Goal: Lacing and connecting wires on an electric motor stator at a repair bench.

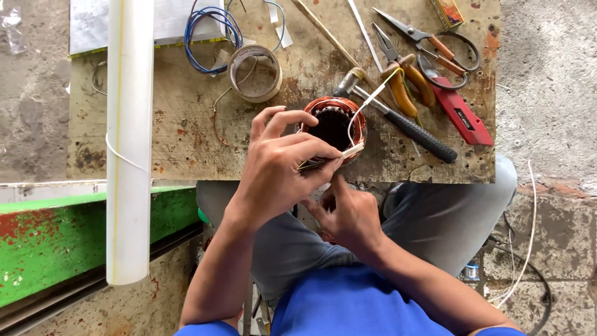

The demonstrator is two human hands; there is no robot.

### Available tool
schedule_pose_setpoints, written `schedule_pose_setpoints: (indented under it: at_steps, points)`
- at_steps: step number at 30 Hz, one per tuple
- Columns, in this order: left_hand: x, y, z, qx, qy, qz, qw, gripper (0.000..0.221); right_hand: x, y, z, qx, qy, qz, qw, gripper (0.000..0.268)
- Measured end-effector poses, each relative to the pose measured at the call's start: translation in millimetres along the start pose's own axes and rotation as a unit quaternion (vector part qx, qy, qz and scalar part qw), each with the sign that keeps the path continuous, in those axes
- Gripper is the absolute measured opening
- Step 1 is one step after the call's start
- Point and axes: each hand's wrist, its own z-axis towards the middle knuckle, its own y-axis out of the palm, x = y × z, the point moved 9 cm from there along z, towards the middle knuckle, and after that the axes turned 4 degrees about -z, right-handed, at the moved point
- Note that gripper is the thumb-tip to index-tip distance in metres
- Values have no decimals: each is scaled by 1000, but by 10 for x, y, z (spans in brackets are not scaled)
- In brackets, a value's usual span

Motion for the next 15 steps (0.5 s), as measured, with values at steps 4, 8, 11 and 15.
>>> schedule_pose_setpoints:
  at_steps: [4,8,11,15]
  points:
    - [19,-8,15,4,9,3,1000,7,37,-31,63,58,-34,-11,998,25]
    - [20,-9,-2,6,3,8,1000,7,-28,-357,106,7,-12,121,993,13]
    - [24,-11,-22,12,4,12,1000,8,131,-454,-12,-101,30,205,973,13]
    - [19,-10,-29,18,4,15,1000,10,346,-566,-134,-189,94,456,864,31]
